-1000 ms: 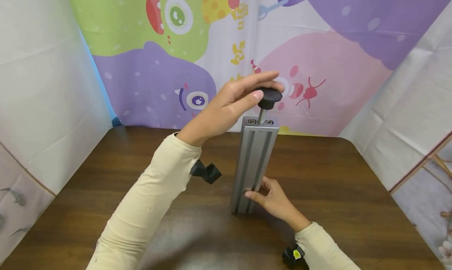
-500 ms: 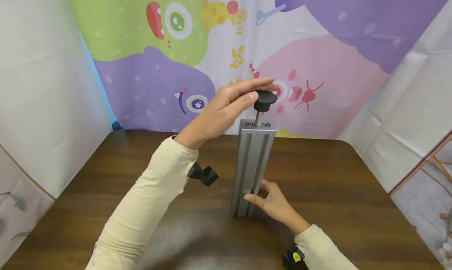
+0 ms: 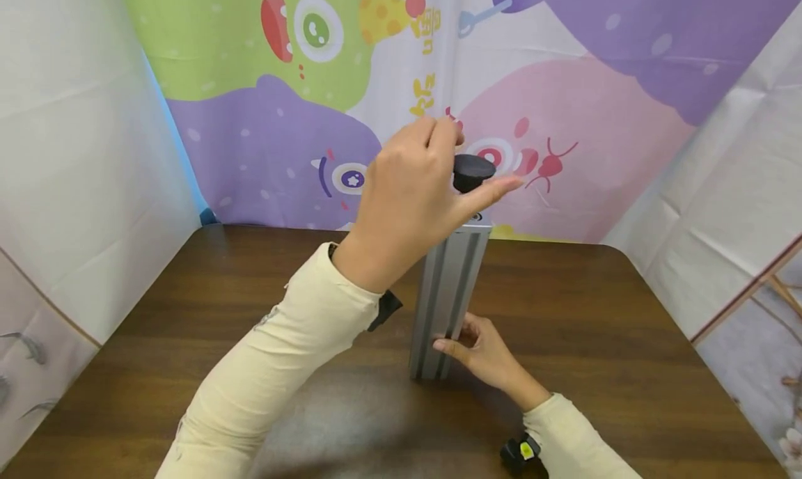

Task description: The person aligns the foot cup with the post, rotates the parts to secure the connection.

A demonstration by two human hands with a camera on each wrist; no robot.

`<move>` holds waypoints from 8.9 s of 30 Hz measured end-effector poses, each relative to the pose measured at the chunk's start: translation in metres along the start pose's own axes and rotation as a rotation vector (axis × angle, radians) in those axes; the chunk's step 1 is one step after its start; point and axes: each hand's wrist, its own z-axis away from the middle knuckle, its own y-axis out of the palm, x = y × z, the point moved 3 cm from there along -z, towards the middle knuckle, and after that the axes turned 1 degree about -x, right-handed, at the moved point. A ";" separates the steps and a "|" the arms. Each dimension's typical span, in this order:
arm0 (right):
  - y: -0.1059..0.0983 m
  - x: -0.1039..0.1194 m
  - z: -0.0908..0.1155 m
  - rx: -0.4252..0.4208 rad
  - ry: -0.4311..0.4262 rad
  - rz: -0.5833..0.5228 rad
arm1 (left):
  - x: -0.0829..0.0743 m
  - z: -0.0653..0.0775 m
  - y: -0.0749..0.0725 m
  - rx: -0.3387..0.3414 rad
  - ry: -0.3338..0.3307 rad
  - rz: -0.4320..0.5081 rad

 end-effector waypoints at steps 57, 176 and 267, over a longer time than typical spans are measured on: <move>0.000 0.002 0.000 -0.016 -0.002 0.024 | 0.040 -0.016 0.017 0.696 -0.204 0.952; 0.002 0.002 0.000 0.006 -0.009 0.002 | 0.020 -0.003 0.003 0.234 0.079 0.298; 0.002 0.002 0.001 -0.008 0.003 0.044 | 0.047 -0.002 0.017 0.678 -0.197 1.420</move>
